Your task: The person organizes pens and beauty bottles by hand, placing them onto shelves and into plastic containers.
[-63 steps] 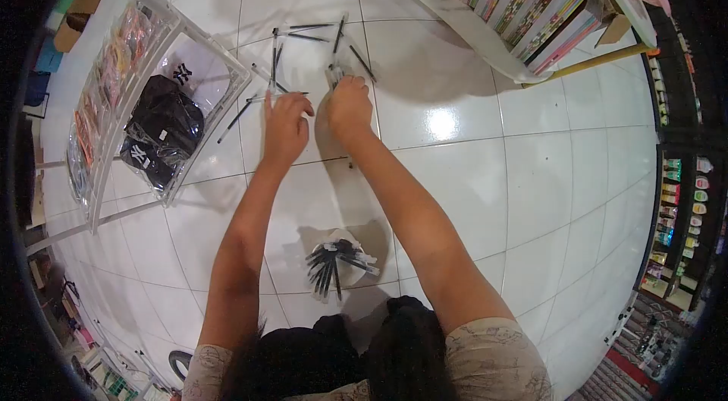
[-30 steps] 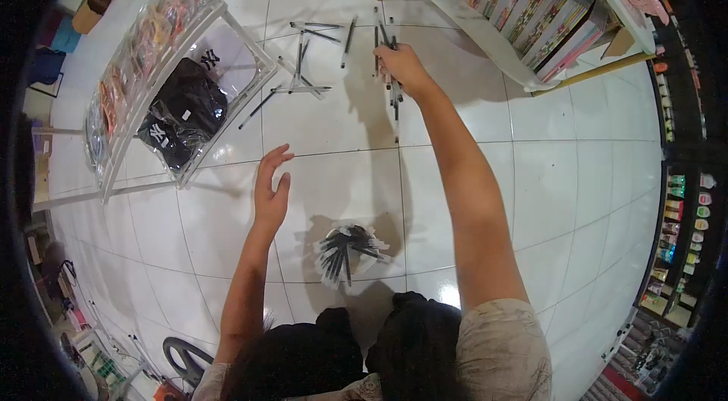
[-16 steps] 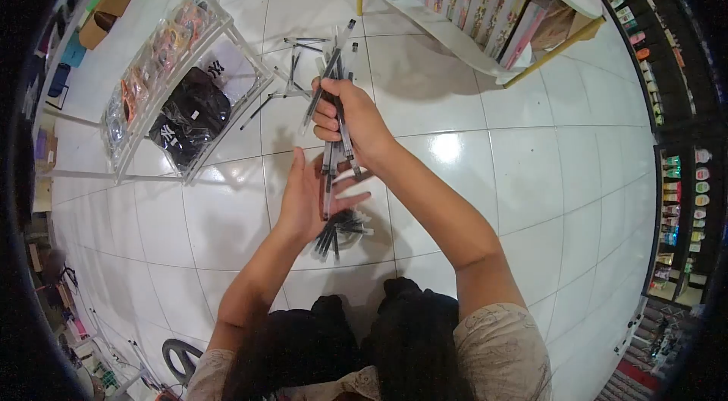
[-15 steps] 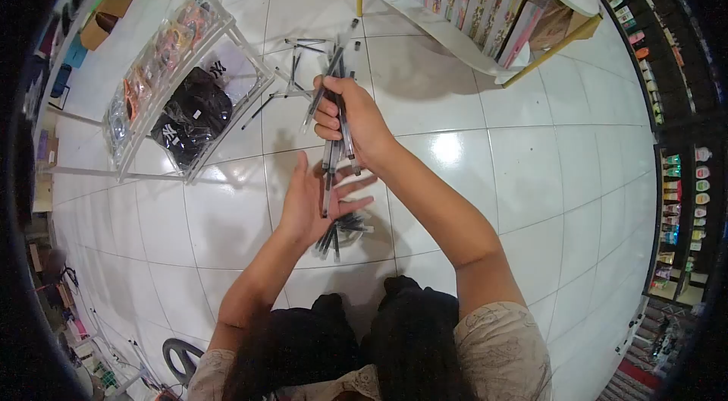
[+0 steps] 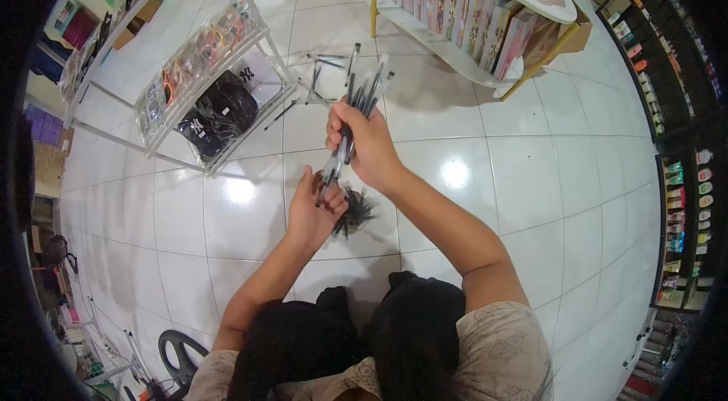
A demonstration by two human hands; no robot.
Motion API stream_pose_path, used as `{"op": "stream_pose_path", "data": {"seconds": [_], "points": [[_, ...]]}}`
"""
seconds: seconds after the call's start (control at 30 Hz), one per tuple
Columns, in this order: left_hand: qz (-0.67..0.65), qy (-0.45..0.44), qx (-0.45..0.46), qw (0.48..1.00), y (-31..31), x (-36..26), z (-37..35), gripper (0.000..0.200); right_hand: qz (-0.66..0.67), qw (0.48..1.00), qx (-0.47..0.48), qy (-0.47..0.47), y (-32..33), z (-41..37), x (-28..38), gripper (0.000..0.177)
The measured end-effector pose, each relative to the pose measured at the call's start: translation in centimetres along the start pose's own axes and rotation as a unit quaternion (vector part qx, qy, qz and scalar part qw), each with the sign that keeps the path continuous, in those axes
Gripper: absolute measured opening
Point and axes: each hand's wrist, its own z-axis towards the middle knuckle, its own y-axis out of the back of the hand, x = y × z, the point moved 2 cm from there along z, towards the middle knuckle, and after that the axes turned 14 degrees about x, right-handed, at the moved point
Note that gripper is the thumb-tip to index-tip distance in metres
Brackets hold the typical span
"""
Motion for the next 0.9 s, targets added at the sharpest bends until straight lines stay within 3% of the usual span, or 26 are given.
{"op": "stream_pose_path", "data": {"seconds": [0.1, 0.2, 0.3, 0.4, 0.63, 0.77, 0.87, 0.9], "points": [[-0.034, -0.037, -0.132, 0.990, -1.5, 0.2, -0.1, 0.040, 0.011, 0.999, 0.002, 0.035, -0.9, -1.1, -0.9, 0.027], [-0.089, -0.046, -0.058, 0.993, -0.7, 0.0, -0.3, 0.035, -0.108, 0.994, 0.020, 0.009, -2.2, -2.0, -1.7, 0.033], [-0.114, -0.035, -0.105, 0.987, -2.2, -0.5, -0.8, 0.033, -0.165, 0.983, 0.048, -0.057, -2.5, -3.5, -3.8, 0.027], [-0.073, -0.014, -0.109, 0.991, -0.6, -0.4, -1.1, 0.037, -0.192, 0.975, 0.071, -0.090, -1.7, -4.2, -4.5, 0.021], [0.137, -0.072, 0.012, 0.988, 0.7, -2.3, -0.7, 0.040, -0.199, 0.974, 0.056, -0.088, -0.6, -4.7, -3.4, 0.021], [0.343, -0.190, -0.002, 0.920, -1.9, -3.8, -0.6, 0.034, -0.255, 0.956, 0.044, -0.136, 0.1, -4.9, -2.9, 0.025], [0.520, -0.275, 0.020, 0.809, -4.4, -5.2, -1.1, 0.040, -0.338, 0.928, 0.016, -0.156, -0.1, -5.0, -2.3, 0.031], [0.536, -0.256, 0.045, 0.803, -4.8, -5.8, -1.2, 0.041, -0.331, 0.927, 0.024, -0.175, -0.1, -5.2, -2.3, 0.030]]}}
